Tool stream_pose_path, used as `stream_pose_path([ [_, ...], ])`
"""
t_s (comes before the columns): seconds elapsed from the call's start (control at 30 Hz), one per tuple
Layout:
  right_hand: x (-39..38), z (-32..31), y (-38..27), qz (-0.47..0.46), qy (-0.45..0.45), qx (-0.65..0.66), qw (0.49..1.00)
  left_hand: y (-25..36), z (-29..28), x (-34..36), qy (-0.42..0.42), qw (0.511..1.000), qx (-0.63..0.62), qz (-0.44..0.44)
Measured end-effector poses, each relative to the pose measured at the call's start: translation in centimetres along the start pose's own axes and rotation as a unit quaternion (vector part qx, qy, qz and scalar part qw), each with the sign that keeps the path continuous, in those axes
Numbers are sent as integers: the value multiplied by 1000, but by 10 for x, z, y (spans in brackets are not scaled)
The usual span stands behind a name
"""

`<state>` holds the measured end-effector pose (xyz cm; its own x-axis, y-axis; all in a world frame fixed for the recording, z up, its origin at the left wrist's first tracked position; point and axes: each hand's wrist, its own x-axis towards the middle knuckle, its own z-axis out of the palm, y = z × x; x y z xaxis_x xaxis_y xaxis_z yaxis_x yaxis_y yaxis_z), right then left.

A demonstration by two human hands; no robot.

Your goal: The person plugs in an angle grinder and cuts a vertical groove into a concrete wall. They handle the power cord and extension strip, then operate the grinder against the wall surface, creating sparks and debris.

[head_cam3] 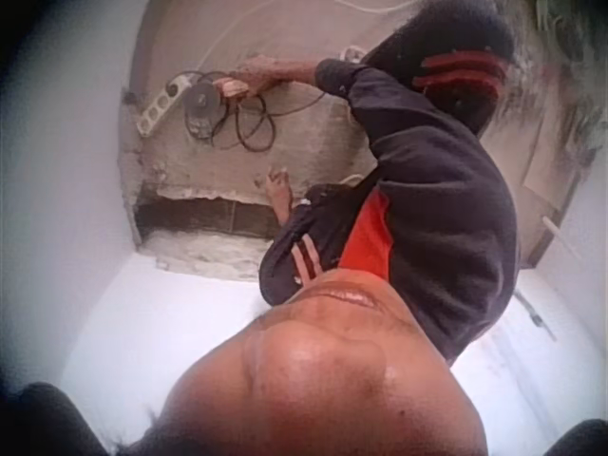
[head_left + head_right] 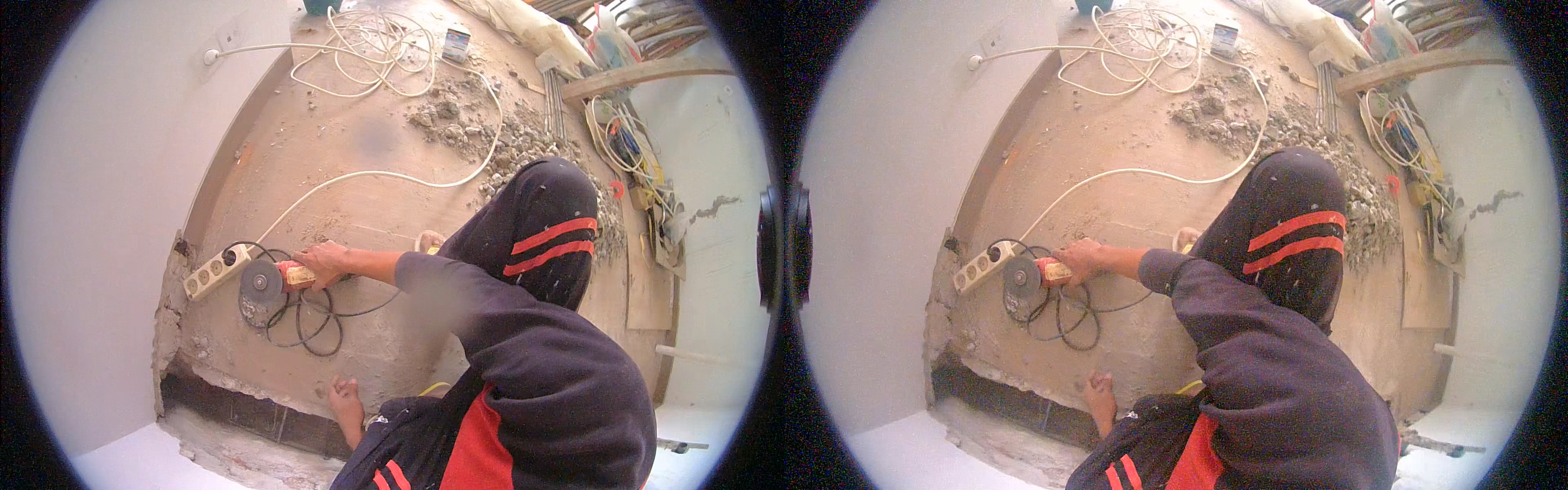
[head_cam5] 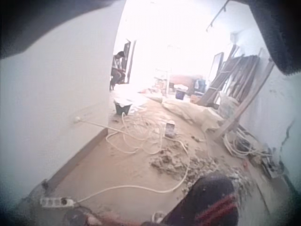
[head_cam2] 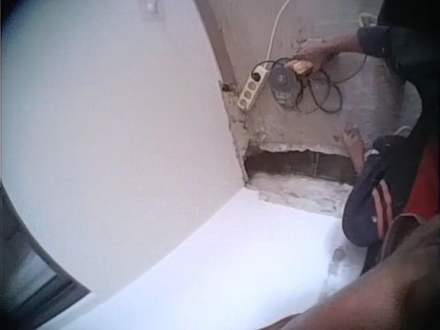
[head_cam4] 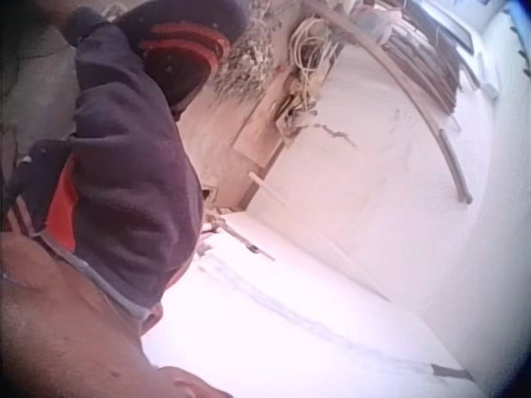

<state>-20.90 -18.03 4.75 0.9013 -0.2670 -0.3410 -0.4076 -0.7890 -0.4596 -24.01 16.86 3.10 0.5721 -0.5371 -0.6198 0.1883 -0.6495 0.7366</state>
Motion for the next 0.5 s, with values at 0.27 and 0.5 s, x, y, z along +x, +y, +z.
stream_pose_path([
  [0.27,6,6,6,5,-11,37,999,22,-20,6,27,991,130,28],
  [0.5,12,-4,4,33,-36,40,998,36,-22,3,11,991,127,47],
])
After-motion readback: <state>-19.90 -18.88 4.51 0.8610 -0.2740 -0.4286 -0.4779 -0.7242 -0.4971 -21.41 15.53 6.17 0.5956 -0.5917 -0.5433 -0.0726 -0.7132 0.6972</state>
